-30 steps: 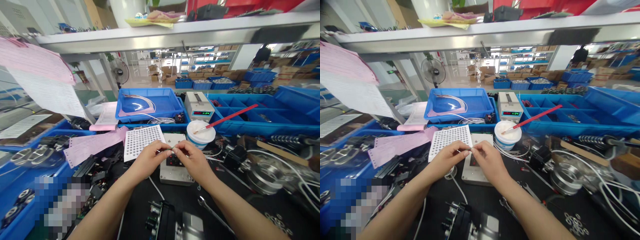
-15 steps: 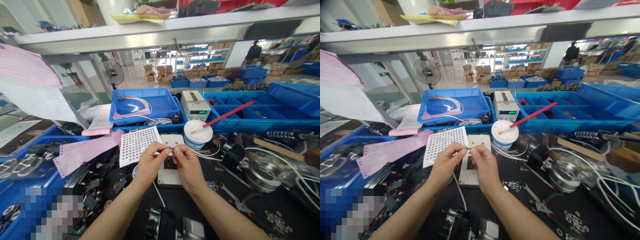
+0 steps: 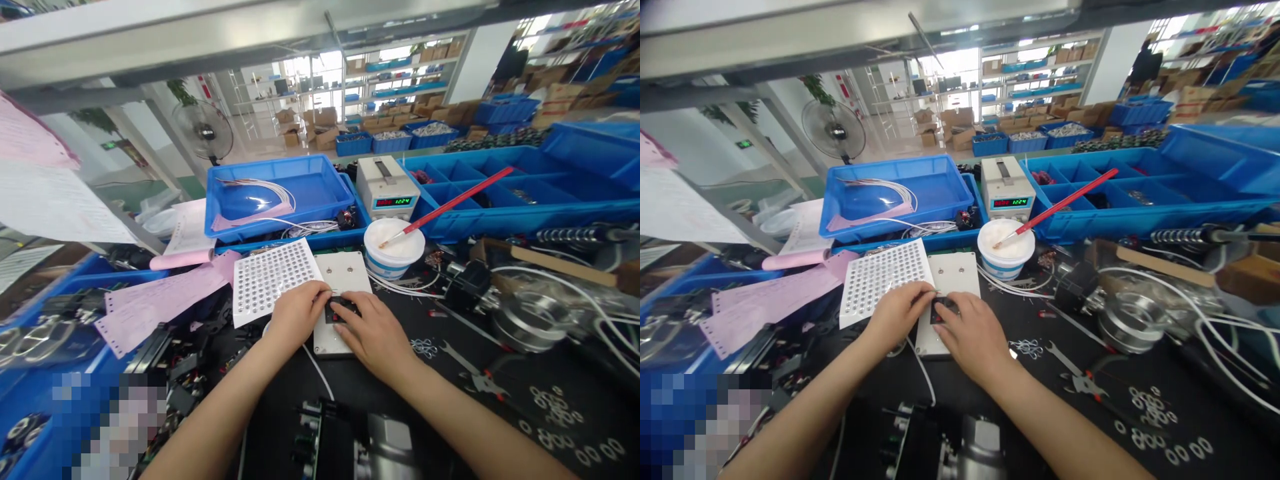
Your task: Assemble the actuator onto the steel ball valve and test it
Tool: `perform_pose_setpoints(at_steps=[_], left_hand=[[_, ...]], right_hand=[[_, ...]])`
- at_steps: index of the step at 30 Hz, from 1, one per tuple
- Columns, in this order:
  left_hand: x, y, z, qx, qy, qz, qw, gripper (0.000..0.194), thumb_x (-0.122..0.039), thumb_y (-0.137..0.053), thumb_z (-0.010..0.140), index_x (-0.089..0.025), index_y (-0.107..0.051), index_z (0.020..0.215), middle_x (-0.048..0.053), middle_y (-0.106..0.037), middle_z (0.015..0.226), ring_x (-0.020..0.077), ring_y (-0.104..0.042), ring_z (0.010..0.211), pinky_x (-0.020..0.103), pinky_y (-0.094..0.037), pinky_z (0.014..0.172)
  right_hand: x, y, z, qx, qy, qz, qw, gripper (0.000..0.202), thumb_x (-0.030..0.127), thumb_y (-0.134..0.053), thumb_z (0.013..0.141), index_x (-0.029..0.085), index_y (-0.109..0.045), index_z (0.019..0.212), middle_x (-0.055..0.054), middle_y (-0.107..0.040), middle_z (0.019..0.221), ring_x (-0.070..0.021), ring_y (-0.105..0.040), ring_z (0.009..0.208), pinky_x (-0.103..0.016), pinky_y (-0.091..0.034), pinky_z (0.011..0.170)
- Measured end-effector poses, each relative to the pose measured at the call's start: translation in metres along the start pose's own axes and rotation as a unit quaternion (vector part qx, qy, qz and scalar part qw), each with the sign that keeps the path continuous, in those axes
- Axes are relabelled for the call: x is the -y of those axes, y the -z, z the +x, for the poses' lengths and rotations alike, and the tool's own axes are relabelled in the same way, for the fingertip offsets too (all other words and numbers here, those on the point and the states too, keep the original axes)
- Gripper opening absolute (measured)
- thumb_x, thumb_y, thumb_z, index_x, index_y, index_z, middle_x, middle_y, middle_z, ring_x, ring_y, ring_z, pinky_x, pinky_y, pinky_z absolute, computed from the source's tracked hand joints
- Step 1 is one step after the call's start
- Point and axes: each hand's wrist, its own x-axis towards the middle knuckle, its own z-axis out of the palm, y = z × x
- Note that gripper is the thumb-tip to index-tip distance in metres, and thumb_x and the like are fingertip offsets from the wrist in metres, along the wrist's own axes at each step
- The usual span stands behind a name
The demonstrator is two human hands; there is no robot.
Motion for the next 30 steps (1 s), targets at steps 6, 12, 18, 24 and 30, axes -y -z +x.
perform_pose_setpoints(at_steps=[6, 12, 18, 24, 30], left_hand=[[-0.004, -0.006, 0.004, 0.008, 0.001, 0.064, 0.998, 0.021, -0.03, -0.039, 0.088, -0.023, -0.058, 0.093, 0.001, -0.067, 0.091, 0.0211, -0.062, 0.086, 0.031, -0.045, 0.072], [-0.003, -0.009, 0.004, 0.022, -0.02, 0.069, 0.997, 0.02, -0.028, -0.038, 0.089, -0.022, -0.057, 0.094, 0.001, -0.067, 0.09, 0.0184, -0.062, 0.086, 0.028, -0.046, 0.074], [-0.003, -0.013, 0.003, 0.025, -0.04, 0.096, 0.994, 0.023, -0.027, -0.037, 0.089, -0.02, -0.056, 0.098, 0.006, -0.067, 0.093, 0.0219, -0.063, 0.087, 0.032, -0.047, 0.074], [-0.002, -0.012, 0.011, 0.013, -0.041, -0.03, 0.999, 0.017, -0.026, -0.045, 0.086, -0.021, -0.061, 0.091, 0.003, -0.067, 0.091, 0.0185, -0.06, 0.086, 0.03, -0.045, 0.077], [-0.008, -0.008, 0.022, 0.04, -0.036, -0.155, 0.986, 0.014, -0.024, -0.048, 0.083, -0.02, -0.062, 0.085, 0.001, -0.064, 0.085, 0.0152, -0.058, 0.083, 0.027, -0.043, 0.076]], right_hand=[[-0.001, -0.006, 0.002, -0.003, -0.02, -0.007, 1.0, 0.029, 0.033, -0.051, 0.085, 0.018, -0.059, 0.109, -0.012, -0.053, 0.111, -0.0266, -0.046, 0.102, -0.043, -0.043, 0.087], [-0.005, -0.004, 0.0, 0.012, -0.034, 0.0, 0.999, 0.029, 0.034, -0.049, 0.086, 0.02, -0.057, 0.11, -0.011, -0.052, 0.112, -0.0257, -0.046, 0.103, -0.043, -0.041, 0.087], [-0.006, -0.004, -0.002, 0.002, -0.037, 0.02, 0.999, 0.028, 0.033, -0.049, 0.086, 0.02, -0.057, 0.109, -0.011, -0.052, 0.112, -0.0265, -0.046, 0.103, -0.045, -0.042, 0.088], [-0.014, -0.003, -0.006, -0.038, -0.056, 0.053, 0.996, 0.036, 0.028, -0.044, 0.089, 0.011, -0.048, 0.12, -0.014, -0.052, 0.112, -0.0251, -0.046, 0.103, -0.042, -0.043, 0.09], [-0.018, -0.002, -0.011, -0.053, -0.033, 0.052, 0.997, 0.036, 0.026, -0.043, 0.089, 0.009, -0.048, 0.121, -0.014, -0.052, 0.113, -0.0251, -0.045, 0.103, -0.042, -0.043, 0.09]])
